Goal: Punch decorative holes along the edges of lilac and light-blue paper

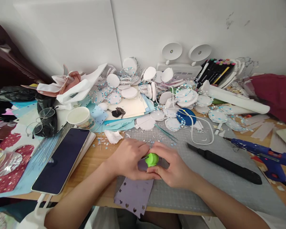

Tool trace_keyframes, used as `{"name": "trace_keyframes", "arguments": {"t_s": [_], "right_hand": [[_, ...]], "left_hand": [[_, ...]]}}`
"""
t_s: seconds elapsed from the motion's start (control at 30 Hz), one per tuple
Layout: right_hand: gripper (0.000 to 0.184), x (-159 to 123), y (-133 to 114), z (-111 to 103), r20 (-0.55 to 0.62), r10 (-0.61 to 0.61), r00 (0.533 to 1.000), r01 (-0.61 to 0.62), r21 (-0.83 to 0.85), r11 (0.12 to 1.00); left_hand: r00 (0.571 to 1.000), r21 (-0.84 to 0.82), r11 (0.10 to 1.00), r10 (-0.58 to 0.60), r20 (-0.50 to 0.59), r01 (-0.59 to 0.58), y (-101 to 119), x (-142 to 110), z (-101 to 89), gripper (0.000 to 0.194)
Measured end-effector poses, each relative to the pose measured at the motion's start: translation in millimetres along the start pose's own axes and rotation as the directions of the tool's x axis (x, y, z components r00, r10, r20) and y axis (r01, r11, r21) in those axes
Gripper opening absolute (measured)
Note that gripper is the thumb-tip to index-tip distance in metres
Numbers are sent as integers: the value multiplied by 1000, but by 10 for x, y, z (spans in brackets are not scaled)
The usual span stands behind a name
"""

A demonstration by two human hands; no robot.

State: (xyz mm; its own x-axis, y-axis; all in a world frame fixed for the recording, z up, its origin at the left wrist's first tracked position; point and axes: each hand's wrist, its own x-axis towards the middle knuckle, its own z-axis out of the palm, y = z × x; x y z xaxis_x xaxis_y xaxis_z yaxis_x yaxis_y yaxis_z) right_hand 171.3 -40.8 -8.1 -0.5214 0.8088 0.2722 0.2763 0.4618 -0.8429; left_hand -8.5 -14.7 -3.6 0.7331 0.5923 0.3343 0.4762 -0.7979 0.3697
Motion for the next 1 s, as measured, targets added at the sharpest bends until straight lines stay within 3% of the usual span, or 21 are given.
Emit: {"name": "trace_keyframes", "arguments": {"t_s": [0.17, 0.3, 0.37, 0.53, 0.63, 0.7, 0.77, 0.87, 0.93, 1.0], "right_hand": [[15, -4, -11, 18, 29, 41, 999, -42, 31, 999], [11, -9, 25, 13, -19, 9, 1000, -9, -8, 1000], [11, -20, 64, 6, -60, -43, 997, 39, -62, 997], [37, -43, 154, 4, -109, -261, 959, 220, -293, 930], [44, -40, 136, -38, -57, -344, 937, 294, -403, 867], [46, -36, 89, -116, -4, -332, 943, 305, -380, 873], [49, -27, 41, -229, 3, -292, 956, 281, -285, 916], [37, 3, 46, -389, -162, -221, 962, 180, -237, 955], [22, 30, 128, -438, -264, -173, 949, 57, -396, 917], [19, 49, 257, -431, -255, -104, 961, -72, -598, 798]], "left_hand": [[1000, -85, 996, -25, 10, 25, 22, -27, 33, 45], [996, -127, 989, -67, 59, 74, 21, -9, 7, 43], [991, -172, 977, -118, 62, 127, 20, 2, -12, 43], [964, -381, 892, -264, -1, 244, 41, 1, -9, 47], [962, -420, 881, -267, -60, 218, 65, 3, 17, 40], [967, -450, 881, -224, -122, 147, 78, 9, 22, 30], [965, -479, 876, -167, -203, 51, 86, 17, 8, 26], [947, -476, 878, -101, -304, -59, 90, 29, -38, 31], [936, -455, 883, -57, -347, -115, 91, 34, -69, 38], [924, -435, 885, -15, -382, -166, 95, 38, -89, 43]]}}
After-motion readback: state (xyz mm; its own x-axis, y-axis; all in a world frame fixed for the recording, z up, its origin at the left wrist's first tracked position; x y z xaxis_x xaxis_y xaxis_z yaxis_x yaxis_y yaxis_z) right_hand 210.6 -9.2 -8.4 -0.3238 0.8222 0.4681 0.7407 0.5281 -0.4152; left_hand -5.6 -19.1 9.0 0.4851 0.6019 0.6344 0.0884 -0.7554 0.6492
